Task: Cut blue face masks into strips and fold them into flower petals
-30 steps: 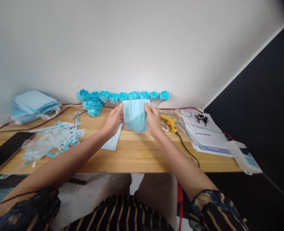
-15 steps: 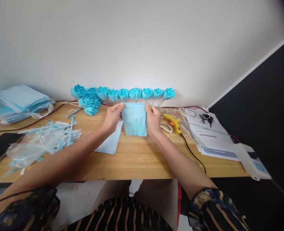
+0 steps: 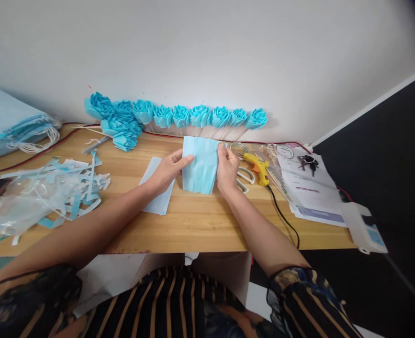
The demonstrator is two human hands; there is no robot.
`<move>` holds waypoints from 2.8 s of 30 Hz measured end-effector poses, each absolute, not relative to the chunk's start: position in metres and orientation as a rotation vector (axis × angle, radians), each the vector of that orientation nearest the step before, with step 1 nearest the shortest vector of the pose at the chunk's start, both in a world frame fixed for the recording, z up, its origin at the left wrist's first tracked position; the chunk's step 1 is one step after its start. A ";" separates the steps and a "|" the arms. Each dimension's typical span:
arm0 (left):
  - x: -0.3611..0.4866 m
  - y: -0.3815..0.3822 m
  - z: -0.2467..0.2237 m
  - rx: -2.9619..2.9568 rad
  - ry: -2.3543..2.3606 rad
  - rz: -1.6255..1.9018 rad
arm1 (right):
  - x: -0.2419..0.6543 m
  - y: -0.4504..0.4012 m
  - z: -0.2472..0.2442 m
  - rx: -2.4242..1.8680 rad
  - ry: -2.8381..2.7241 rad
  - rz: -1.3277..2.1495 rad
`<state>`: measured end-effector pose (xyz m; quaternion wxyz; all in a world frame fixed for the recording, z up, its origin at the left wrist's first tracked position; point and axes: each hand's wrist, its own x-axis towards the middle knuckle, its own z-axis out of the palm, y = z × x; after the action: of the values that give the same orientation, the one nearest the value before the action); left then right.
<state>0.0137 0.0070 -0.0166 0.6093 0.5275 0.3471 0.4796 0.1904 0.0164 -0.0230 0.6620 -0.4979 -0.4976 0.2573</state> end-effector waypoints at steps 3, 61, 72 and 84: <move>0.014 0.007 -0.017 1.173 0.797 1.140 | 0.189 0.018 -0.024 -1.064 -1.025 0.786; -0.017 0.038 -0.004 1.874 1.203 1.516 | 0.209 0.019 -0.015 -1.197 -1.461 0.419; -0.004 0.030 -0.011 1.491 0.944 1.435 | 0.200 0.015 -0.019 -1.139 -1.337 0.609; -0.003 0.028 -0.012 1.373 0.993 1.342 | 0.199 0.014 -0.017 -1.271 -1.375 0.424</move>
<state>-0.0026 0.0279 -0.0120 0.4708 0.5605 0.4052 0.5477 0.1991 0.0141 -0.0173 0.5734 -0.5425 -0.5867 0.1809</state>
